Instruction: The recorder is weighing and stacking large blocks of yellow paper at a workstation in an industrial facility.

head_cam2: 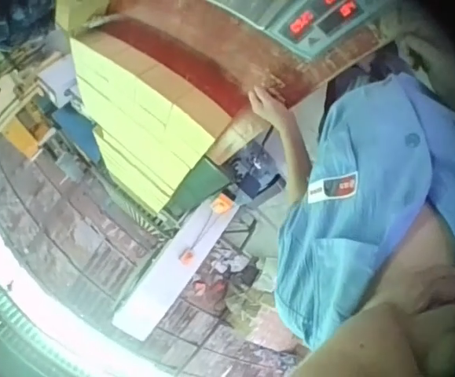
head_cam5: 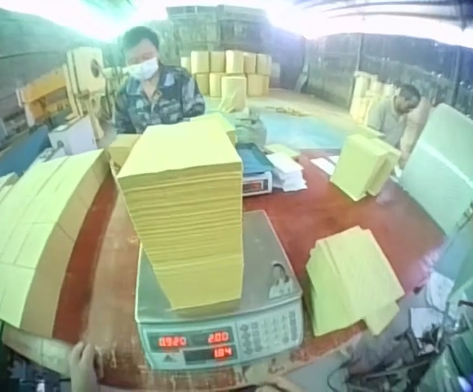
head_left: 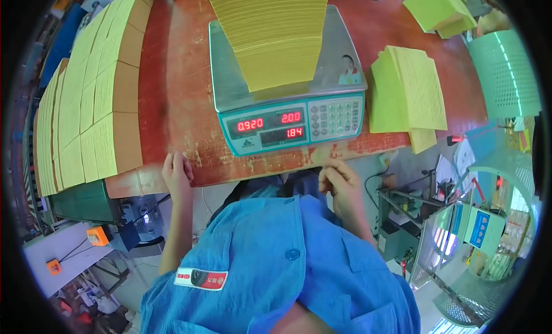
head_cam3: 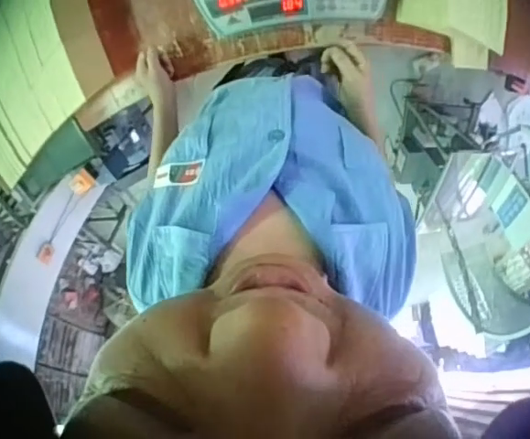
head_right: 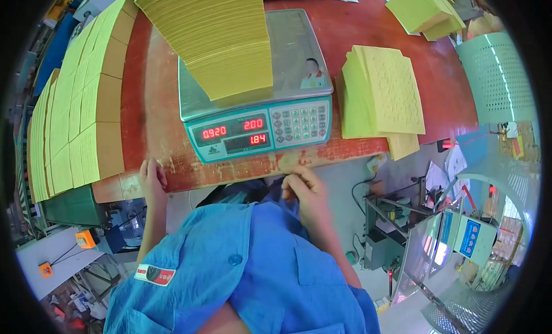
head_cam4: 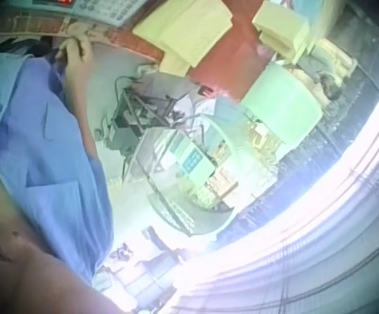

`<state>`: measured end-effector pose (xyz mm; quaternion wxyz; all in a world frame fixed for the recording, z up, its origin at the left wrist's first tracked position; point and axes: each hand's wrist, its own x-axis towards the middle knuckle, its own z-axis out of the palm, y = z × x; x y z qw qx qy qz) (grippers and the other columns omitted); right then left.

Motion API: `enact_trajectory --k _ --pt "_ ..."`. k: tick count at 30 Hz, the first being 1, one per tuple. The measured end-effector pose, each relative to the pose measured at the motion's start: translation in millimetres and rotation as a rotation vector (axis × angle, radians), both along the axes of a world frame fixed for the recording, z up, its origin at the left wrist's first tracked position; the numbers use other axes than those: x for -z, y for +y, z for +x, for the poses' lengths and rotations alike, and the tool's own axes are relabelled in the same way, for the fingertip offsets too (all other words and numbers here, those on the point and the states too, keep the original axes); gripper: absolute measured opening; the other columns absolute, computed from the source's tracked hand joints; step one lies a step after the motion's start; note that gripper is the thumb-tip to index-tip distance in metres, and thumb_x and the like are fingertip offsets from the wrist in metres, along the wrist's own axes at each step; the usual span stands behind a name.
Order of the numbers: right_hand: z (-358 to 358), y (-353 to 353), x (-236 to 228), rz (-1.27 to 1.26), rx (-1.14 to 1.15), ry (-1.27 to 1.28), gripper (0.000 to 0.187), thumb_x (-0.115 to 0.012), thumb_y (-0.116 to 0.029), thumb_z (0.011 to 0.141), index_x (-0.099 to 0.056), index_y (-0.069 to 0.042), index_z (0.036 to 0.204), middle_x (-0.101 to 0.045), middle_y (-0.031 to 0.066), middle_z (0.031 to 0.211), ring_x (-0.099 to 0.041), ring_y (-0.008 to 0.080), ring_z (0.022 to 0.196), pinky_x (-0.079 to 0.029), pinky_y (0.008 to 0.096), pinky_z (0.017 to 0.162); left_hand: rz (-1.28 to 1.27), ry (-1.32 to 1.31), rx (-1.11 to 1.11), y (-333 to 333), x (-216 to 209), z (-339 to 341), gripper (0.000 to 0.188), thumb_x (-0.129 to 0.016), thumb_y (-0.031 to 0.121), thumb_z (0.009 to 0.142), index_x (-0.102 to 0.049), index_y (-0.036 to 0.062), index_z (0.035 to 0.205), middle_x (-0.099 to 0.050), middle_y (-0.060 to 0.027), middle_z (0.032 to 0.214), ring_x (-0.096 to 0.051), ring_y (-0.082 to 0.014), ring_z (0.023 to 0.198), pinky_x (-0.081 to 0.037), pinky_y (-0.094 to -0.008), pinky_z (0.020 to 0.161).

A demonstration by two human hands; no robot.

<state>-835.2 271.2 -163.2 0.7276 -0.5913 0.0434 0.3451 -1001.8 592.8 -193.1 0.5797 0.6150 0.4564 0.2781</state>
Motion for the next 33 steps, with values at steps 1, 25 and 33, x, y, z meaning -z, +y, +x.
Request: enact_trajectory --k 1,25,33 --pt "-2.3 2.7 2.6 0.024 -0.007 0.020 0.018 -0.054 -0.010 0.095 -0.062 0.000 0.108 -0.062 0.0051 0.081 -0.057 0.0112 0.066 -0.045 0.0250 0.058 -0.047 -0.015 -0.015 5.1 2.9 1.0 0.027 -0.052 0.019 0.098 -0.048 0.0111 0.072 -0.046 0.0009 0.057 -0.039 -0.0053 0.042 -0.027 -0.0213 0.037" --pt "-67.9 -160.1 19.9 -0.041 -0.144 0.065 0.022 -0.055 -0.007 0.092 -0.062 0.003 0.110 -0.064 0.0075 0.084 -0.058 0.0120 0.073 -0.047 0.0245 0.067 1.125 -0.266 0.525 -95.4 -220.6 109.1 0.019 -0.063 0.002 0.084 -0.067 -0.0013 0.102 -0.066 -0.0111 0.108 -0.063 -0.0221 0.102 -0.049 -0.0297 0.086" --pt "-56.0 -118.6 9.1 0.030 -0.090 0.115 0.023 -0.054 -0.007 0.094 -0.061 0.003 0.113 -0.065 0.0089 0.088 -0.061 0.0137 0.075 -0.051 0.0253 0.068 0.986 -0.186 0.739 -18.9 -284.9 201.2 0.034 -0.072 0.012 0.080 -0.066 0.0026 0.112 -0.065 -0.0097 0.117 -0.058 -0.0204 0.112 -0.044 -0.0325 0.097"
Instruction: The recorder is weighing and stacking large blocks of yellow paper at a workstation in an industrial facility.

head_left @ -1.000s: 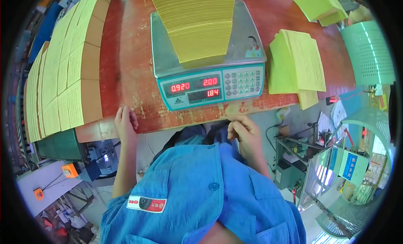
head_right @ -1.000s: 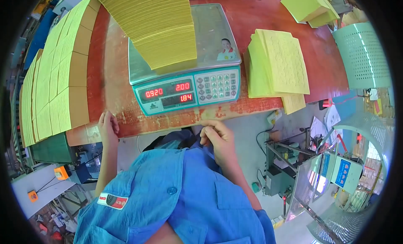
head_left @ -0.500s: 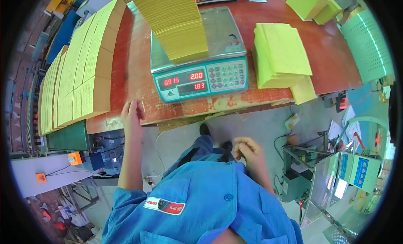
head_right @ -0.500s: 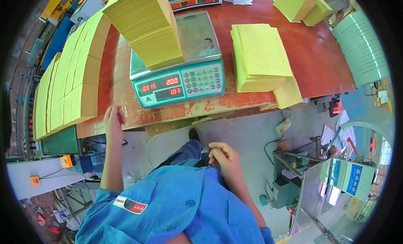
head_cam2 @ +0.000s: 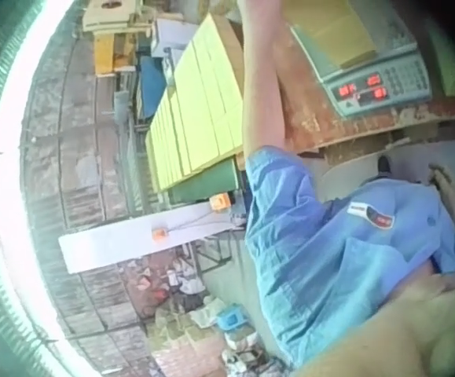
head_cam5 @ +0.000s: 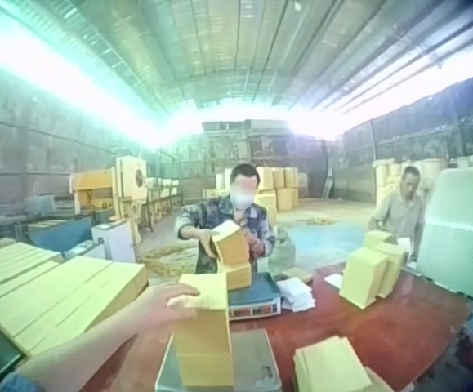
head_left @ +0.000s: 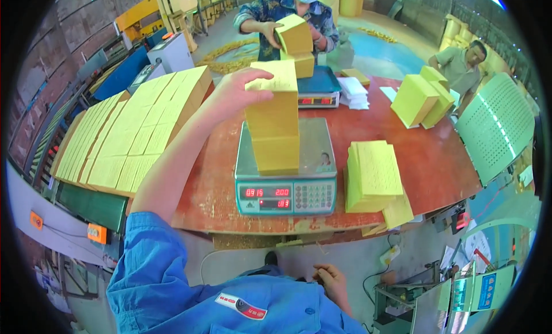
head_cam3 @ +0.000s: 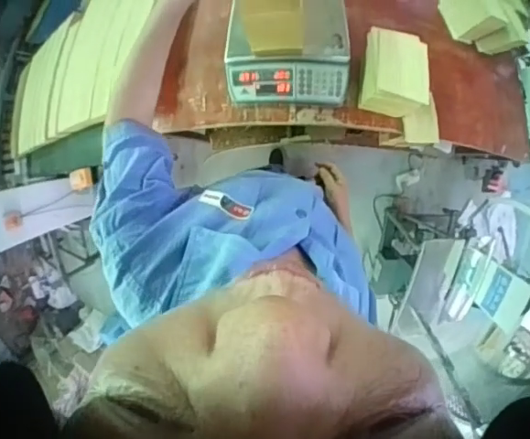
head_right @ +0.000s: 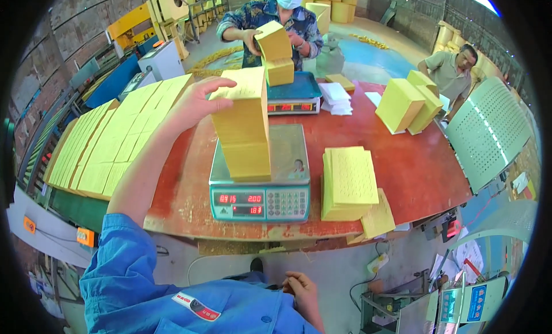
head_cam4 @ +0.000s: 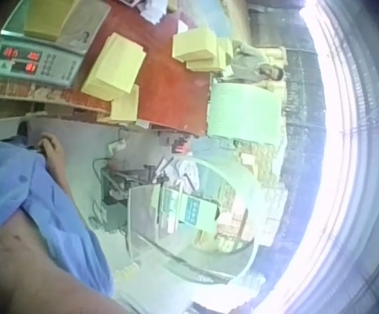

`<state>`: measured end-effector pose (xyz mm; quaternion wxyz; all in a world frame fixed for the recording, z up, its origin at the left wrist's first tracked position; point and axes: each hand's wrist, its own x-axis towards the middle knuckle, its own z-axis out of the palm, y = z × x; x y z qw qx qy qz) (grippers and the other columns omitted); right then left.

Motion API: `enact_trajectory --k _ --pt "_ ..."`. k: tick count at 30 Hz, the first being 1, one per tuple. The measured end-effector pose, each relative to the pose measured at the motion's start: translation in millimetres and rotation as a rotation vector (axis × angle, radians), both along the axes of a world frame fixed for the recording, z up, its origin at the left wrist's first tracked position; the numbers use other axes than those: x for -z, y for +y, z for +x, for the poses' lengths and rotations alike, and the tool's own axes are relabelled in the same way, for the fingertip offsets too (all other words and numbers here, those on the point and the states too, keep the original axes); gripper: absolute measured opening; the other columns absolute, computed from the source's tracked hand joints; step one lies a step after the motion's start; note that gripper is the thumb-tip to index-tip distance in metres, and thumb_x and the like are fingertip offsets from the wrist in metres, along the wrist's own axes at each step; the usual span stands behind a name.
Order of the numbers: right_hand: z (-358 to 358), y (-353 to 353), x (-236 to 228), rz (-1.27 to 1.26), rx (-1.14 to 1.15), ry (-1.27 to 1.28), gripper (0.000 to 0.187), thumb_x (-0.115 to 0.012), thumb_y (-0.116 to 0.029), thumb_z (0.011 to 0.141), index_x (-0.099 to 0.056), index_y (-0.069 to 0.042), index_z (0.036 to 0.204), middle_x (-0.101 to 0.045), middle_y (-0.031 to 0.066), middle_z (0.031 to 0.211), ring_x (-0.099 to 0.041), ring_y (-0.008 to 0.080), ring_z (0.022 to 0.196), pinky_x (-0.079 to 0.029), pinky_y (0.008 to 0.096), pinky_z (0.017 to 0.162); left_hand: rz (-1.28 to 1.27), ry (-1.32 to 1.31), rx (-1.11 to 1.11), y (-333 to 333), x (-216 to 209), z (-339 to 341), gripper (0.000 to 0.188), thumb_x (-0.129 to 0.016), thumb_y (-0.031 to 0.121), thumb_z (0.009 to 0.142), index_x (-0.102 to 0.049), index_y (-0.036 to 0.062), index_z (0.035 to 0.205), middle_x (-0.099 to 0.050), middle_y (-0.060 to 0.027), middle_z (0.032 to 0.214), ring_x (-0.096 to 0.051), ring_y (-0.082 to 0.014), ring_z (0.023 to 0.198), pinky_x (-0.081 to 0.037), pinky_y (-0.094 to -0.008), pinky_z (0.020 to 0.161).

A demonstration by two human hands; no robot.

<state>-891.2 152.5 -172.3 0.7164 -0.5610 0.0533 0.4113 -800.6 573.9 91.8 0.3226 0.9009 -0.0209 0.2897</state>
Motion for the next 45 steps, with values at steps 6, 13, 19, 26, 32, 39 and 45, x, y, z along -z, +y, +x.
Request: enact_trajectory --k 6,13,19,26,32,39,45 --pt "16.3 53.2 -6.3 0.035 -0.014 -0.020 0.024 -0.054 -0.007 0.094 -0.060 0.002 0.115 -0.064 0.0088 0.089 -0.061 0.0141 0.074 -0.051 0.0252 0.068 0.088 0.207 -0.013 30.3 0.1 32.7 0.036 -0.076 0.016 0.076 -0.068 0.0035 0.109 -0.068 -0.0047 0.103 -0.057 -0.0140 0.087 -0.047 -0.0299 0.081" --pt "55.2 100.3 -48.5 0.091 0.015 -0.254 0.022 -0.050 -0.005 0.093 -0.062 0.003 0.110 -0.063 0.0097 0.085 -0.061 0.0171 0.071 -0.049 0.0289 0.065 0.209 0.079 0.104 46.2 -2.3 39.5 0.022 -0.073 0.021 0.078 -0.071 0.0043 0.092 -0.069 -0.0105 0.090 -0.065 -0.0239 0.084 -0.050 -0.0330 0.076" --pt "80.7 118.7 -81.5 0.249 -0.030 -0.311 0.022 -0.050 -0.007 0.096 -0.063 0.001 0.111 -0.064 0.0075 0.088 -0.061 0.0142 0.074 -0.048 0.0258 0.065 0.190 0.055 0.163 57.5 -0.6 41.5 0.015 -0.068 0.017 0.081 -0.071 0.0043 0.087 -0.070 -0.0104 0.084 -0.067 -0.0238 0.081 -0.051 -0.0335 0.074" --pt "96.0 121.5 -89.9 0.294 -0.185 -0.289 0.021 -0.051 -0.008 0.096 -0.062 0.001 0.112 -0.063 0.0070 0.085 -0.061 0.0140 0.074 -0.049 0.0256 0.066 0.350 0.022 0.128 45.5 -4.6 26.2 0.007 -0.068 0.006 0.081 -0.067 0.0011 0.086 -0.070 -0.0091 0.089 -0.066 -0.0226 0.082 -0.051 -0.0323 0.076" --pt "119.2 112.6 -114.4 0.332 -0.216 -0.284 0.023 -0.050 -0.012 0.098 -0.063 0.002 0.111 -0.063 0.0067 0.085 -0.062 0.0147 0.074 -0.051 0.0267 0.070 0.506 -0.206 0.031 12.9 -10.6 10.6 0.011 -0.067 0.002 0.078 -0.064 0.0004 0.088 -0.067 -0.0096 0.089 -0.064 -0.0270 0.084 -0.051 -0.0356 0.075" --pt "153.5 111.2 -151.4 0.753 -0.247 -0.055 0.068 -0.051 -0.042 0.097 -0.027 -0.003 0.147 -0.049 0.0141 0.137 -0.056 0.0268 0.117 -0.048 0.0406 0.096 0.753 -0.286 0.451 -116.2 53.6 -49.8 0.008 -0.070 0.004 0.071 -0.062 0.0056 0.074 -0.068 -0.0141 0.101 -0.068 -0.0266 0.099 -0.047 -0.0493 0.095" --pt "211.6 63.6 -159.0 0.223 0.043 -0.445 0.053 -0.052 0.000 0.086 -0.042 0.000 0.138 -0.059 0.0107 0.125 -0.056 0.0187 0.116 -0.045 0.0343 0.099 0.384 -0.265 0.310 -161.7 103.6 -8.4 0.035 -0.073 0.014 0.074 -0.064 -0.0005 0.105 -0.062 -0.0177 0.117 -0.062 -0.0291 0.108 -0.047 -0.0460 0.096"
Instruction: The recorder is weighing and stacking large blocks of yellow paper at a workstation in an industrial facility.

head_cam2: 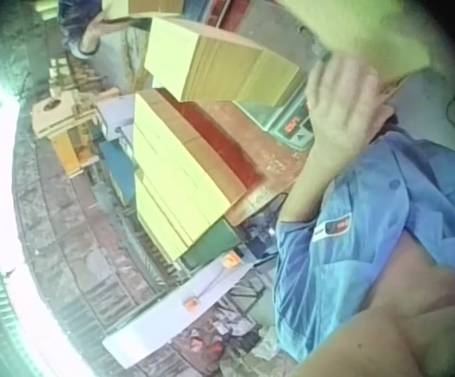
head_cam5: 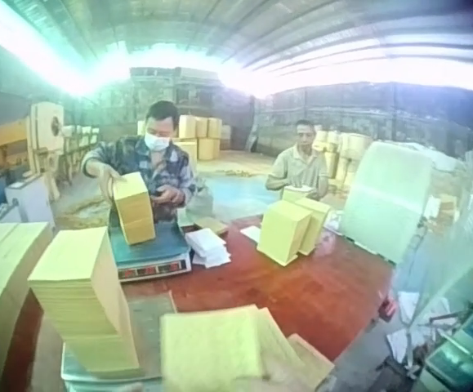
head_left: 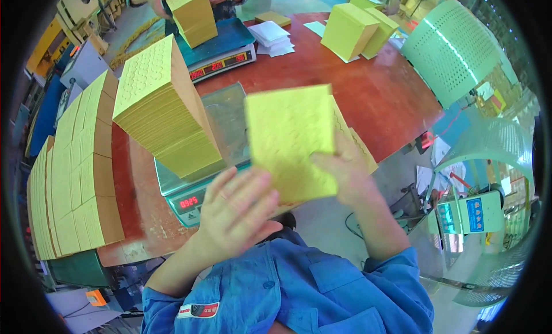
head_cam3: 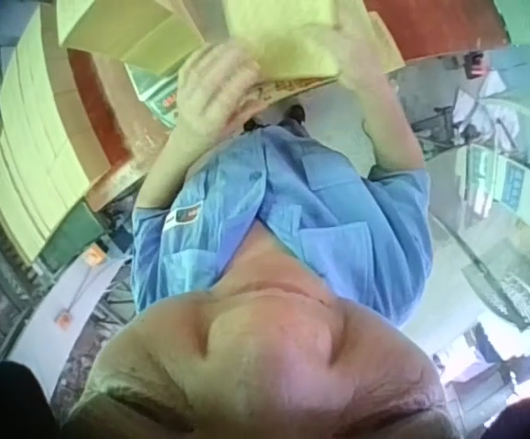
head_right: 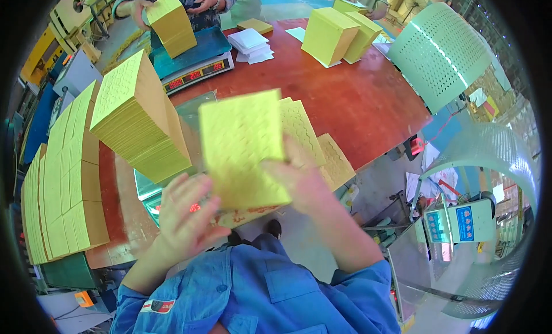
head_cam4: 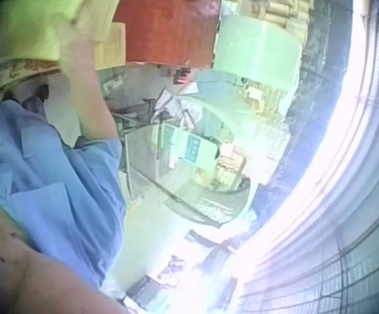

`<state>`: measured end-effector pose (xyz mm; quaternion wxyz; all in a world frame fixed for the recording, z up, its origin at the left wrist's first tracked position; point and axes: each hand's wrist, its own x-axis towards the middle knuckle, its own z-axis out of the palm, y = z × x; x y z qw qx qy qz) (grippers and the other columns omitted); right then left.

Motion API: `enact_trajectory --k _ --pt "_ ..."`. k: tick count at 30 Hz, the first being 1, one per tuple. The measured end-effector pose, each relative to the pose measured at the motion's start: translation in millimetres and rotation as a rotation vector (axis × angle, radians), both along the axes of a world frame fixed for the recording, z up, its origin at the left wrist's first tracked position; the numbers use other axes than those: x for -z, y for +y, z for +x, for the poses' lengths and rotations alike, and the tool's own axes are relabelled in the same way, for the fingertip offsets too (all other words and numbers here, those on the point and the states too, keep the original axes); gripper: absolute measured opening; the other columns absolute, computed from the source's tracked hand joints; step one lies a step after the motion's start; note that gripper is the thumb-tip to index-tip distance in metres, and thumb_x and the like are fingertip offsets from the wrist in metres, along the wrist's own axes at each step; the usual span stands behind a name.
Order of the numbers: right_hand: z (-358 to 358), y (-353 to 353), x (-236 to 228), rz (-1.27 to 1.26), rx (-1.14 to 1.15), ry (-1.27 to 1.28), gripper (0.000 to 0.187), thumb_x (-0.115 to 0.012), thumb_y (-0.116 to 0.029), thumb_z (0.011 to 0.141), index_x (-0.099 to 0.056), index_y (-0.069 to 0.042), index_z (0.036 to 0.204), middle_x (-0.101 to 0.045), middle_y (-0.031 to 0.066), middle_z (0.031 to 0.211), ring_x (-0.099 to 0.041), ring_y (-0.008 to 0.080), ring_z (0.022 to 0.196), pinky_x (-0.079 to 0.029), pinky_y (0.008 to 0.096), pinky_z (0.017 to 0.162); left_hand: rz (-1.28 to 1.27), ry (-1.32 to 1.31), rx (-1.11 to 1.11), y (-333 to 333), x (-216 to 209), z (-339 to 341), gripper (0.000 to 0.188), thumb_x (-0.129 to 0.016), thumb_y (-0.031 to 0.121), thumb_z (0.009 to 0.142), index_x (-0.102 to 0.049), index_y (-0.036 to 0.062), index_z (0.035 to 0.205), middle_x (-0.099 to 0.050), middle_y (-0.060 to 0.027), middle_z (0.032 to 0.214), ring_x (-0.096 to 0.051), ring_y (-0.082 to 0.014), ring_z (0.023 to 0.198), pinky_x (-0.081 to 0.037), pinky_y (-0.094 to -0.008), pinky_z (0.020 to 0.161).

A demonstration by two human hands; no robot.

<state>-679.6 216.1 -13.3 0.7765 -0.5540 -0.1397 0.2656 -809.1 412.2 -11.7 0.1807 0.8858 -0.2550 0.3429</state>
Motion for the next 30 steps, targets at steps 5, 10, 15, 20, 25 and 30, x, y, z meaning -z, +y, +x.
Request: enact_trajectory --k 5,10,15,20,25,30 --pt "69.9 -42.0 -1.3 -0.150 0.086 -0.181 0.054 -0.052 0.000 0.083 -0.042 0.005 0.137 -0.057 0.0114 0.127 -0.055 0.0173 0.116 -0.043 0.0327 0.100 -0.533 0.335 -0.149 -2.7 33.8 -15.4 0.052 -0.073 0.005 0.075 -0.055 -0.0028 0.123 -0.052 -0.0226 0.132 -0.057 -0.0339 0.115 -0.049 -0.0403 0.093" --pt "86.3 -45.1 7.3 -0.322 -0.051 -0.172 0.052 -0.052 0.000 0.083 -0.045 0.005 0.135 -0.057 0.0106 0.126 -0.055 0.0167 0.115 -0.042 0.0317 0.099 -0.667 0.466 -0.371 15.9 70.7 -56.0 0.045 -0.065 -0.001 0.081 -0.053 -0.0032 0.125 -0.060 -0.0184 0.122 -0.065 -0.0273 0.099 -0.051 -0.0344 0.088" --pt "101.5 -43.9 27.1 -0.504 -0.052 -0.314 0.047 -0.056 -0.003 0.085 -0.049 0.005 0.131 -0.061 0.0098 0.118 -0.058 0.0143 0.105 -0.046 0.0298 0.093 -1.010 0.260 -0.709 30.3 73.6 -83.1 0.030 -0.045 0.005 0.098 -0.054 -0.0019 0.126 -0.062 -0.0132 0.119 -0.064 -0.0180 0.095 -0.051 -0.0314 0.084" --pt "95.7 -54.8 14.7 -0.869 0.165 -0.647 0.048 -0.058 -0.002 0.089 -0.047 0.001 0.136 -0.064 0.0069 0.106 -0.059 0.0094 0.093 -0.049 0.0266 0.078 -1.042 0.036 -0.859 72.3 54.4 -88.7 0.027 -0.050 0.008 0.097 -0.056 -0.0034 0.121 -0.064 -0.0144 0.112 -0.065 -0.0200 0.096 -0.051 -0.0307 0.082" --pt "82.4 -46.3 21.1 -1.062 0.282 -0.844 0.049 -0.058 -0.004 0.091 -0.047 -0.005 0.139 -0.062 0.0061 0.108 -0.059 0.0097 0.087 -0.048 0.0249 0.071 -1.281 -0.001 -0.881 102.1 63.2 -118.3 0.026 -0.052 0.010 0.096 -0.057 -0.0029 0.118 -0.064 -0.0146 0.112 -0.065 -0.0205 0.096 -0.051 -0.0306 0.082" --pt "65.6 -37.8 12.7 -1.007 0.442 -1.050 0.048 -0.059 -0.004 0.091 -0.049 -0.007 0.138 -0.062 0.0080 0.112 -0.061 0.0131 0.088 -0.048 0.0258 0.072 -1.295 0.017 -0.851 122.2 67.1 -126.6 0.023 -0.052 0.010 0.097 -0.059 -0.0028 0.114 -0.065 -0.0131 0.109 -0.065 -0.0189 0.095 -0.051 -0.0296 0.082"
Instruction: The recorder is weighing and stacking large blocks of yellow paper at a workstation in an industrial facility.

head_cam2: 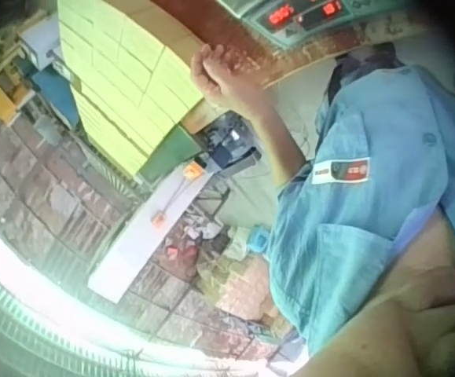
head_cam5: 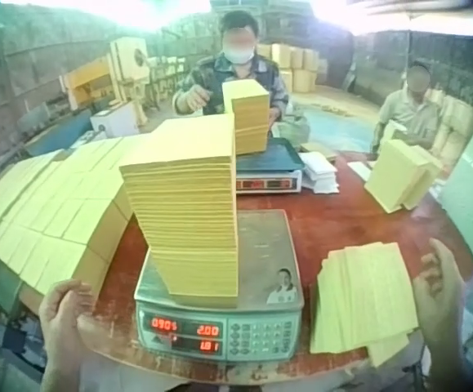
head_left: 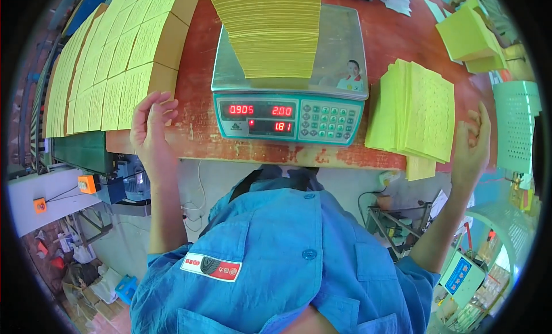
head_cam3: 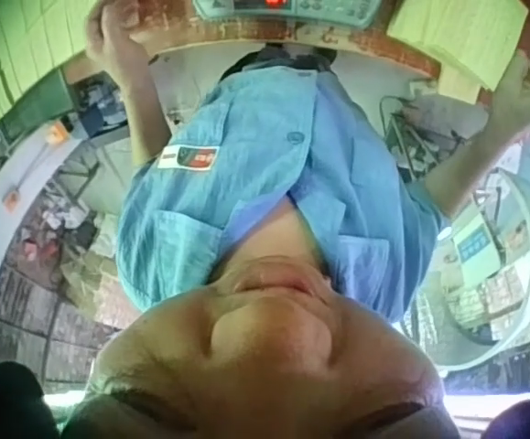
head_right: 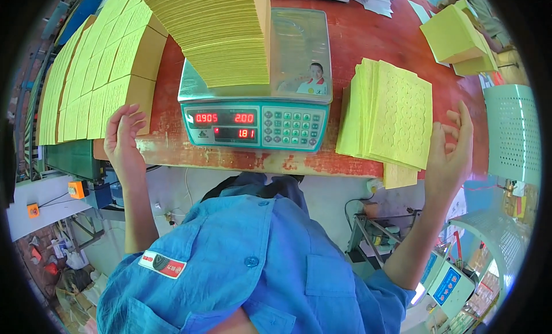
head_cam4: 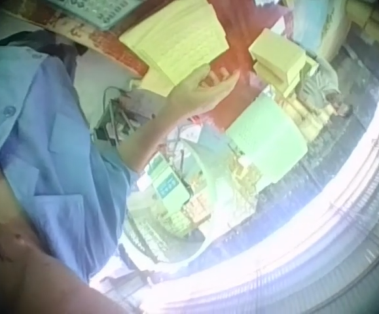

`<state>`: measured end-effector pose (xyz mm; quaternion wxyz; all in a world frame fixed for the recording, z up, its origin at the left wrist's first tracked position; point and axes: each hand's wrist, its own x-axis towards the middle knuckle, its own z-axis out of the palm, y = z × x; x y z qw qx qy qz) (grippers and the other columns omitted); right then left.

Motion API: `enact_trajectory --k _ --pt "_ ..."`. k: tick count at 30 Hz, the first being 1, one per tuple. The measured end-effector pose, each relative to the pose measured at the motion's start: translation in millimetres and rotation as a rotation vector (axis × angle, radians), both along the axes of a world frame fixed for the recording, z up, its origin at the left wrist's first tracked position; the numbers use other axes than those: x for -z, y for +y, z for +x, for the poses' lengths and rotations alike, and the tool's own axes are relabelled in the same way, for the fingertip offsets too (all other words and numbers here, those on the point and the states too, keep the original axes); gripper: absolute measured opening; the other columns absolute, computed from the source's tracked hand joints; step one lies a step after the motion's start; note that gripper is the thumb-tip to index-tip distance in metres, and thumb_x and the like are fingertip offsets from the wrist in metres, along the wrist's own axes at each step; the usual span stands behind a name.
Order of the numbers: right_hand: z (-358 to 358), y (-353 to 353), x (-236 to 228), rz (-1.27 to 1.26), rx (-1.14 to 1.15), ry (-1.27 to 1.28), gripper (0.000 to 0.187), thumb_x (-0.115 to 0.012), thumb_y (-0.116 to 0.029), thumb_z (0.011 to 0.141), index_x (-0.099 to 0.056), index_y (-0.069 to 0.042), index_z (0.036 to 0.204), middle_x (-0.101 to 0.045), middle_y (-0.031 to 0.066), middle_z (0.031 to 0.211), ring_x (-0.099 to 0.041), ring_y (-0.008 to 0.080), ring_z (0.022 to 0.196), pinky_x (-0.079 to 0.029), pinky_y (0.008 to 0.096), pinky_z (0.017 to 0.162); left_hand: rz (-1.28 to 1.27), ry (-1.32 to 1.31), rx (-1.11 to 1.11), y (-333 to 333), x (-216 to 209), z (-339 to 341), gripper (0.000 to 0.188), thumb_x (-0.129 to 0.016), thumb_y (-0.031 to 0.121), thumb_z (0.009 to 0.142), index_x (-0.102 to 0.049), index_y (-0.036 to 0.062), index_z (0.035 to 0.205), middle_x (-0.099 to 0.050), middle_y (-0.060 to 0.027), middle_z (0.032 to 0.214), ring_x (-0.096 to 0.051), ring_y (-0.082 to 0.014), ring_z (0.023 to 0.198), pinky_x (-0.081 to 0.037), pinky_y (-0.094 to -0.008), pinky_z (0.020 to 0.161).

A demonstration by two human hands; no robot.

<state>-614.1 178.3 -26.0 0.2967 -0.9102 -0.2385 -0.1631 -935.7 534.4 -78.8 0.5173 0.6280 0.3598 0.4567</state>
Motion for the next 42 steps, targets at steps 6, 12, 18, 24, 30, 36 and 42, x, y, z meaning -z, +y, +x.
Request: enact_trajectory --k 6,12,18,24,30,36,42 --pt "-54.1 58.0 -8.6 0.301 -0.301 0.126 0.046 -0.058 -0.002 0.089 -0.051 -0.002 0.134 -0.060 0.0114 0.121 -0.061 0.0174 0.101 -0.049 0.0293 0.083 0.087 -0.050 0.115 44.5 -16.8 5.7 0.023 -0.051 0.014 0.098 -0.061 -0.0027 0.111 -0.066 -0.0119 0.108 -0.064 -0.0176 0.095 -0.051 -0.0294 0.082" --pt "-55.1 179.7 1.3 0.759 -0.568 0.480 0.039 -0.054 -0.017 0.096 -0.051 0.000 0.131 -0.060 0.0118 0.122 -0.057 0.0203 0.111 -0.045 0.0333 0.094 -0.223 -0.243 0.553 112.0 -60.0 81.3 0.049 -0.038 0.034 0.103 -0.042 -0.0013 0.136 -0.051 -0.0171 0.135 -0.050 -0.0271 0.124 -0.044 -0.0410 0.101" --pt "25.4 299.3 87.2 0.909 -0.539 0.455 0.051 -0.038 -0.041 0.102 -0.055 -0.001 0.129 -0.059 0.0126 0.122 -0.053 0.0172 0.112 -0.042 0.0315 0.095 -0.473 -0.152 0.784 114.1 -114.6 193.1 0.051 -0.056 0.045 0.093 -0.053 0.0110 0.131 -0.058 -0.0068 0.129 -0.052 -0.0195 0.122 -0.044 -0.0416 0.098" --pt "6.6 301.4 84.3 0.779 -0.713 0.726 0.053 -0.035 -0.042 0.103 -0.059 0.001 0.123 -0.062 0.0109 0.117 -0.055 0.0164 0.106 -0.044 0.0311 0.091 -0.523 0.031 0.873 126.9 -88.0 221.2 0.049 -0.055 0.044 0.094 -0.055 0.0073 0.127 -0.065 -0.0071 0.114 -0.063 -0.0177 0.100 -0.053 -0.0351 0.081" --pt "-74.3 259.7 78.1 0.825 -0.590 0.698 0.042 -0.043 -0.029 0.101 -0.050 0.001 0.130 -0.060 0.0129 0.120 -0.054 0.0188 0.112 -0.041 0.0314 0.099 -0.618 0.322 0.973 84.1 -140.0 132.0 0.049 -0.049 0.039 0.099 -0.051 0.0016 0.130 -0.061 -0.0090 0.126 -0.061 -0.0190 0.112 -0.047 -0.0339 0.098" --pt "-145.5 174.3 100.1 0.892 -0.429 0.621 0.037 -0.047 -0.020 0.101 -0.050 0.000 0.131 -0.062 0.0101 0.117 -0.059 0.0164 0.109 -0.049 0.0327 0.091 -0.659 0.411 1.047 86.6 -141.2 131.1 0.052 -0.051 0.042 0.097 -0.050 0.0052 0.134 -0.060 -0.0093 0.129 -0.060 -0.0192 0.115 -0.046 -0.0344 0.100" --pt "-176.8 189.2 151.3 1.253 -0.455 1.523 0.034 -0.047 -0.026 0.101 -0.057 -0.003 0.123 -0.065 0.0111 0.117 -0.063 0.0231 0.106 -0.049 0.0374 0.092 -0.509 0.411 1.006 111.7 -123.9 144.8 0.058 -0.056 0.049 0.093 -0.051 0.0094 0.136 -0.060 -0.0061 0.131 -0.061 -0.0181 0.115 -0.046 -0.0341 0.100"
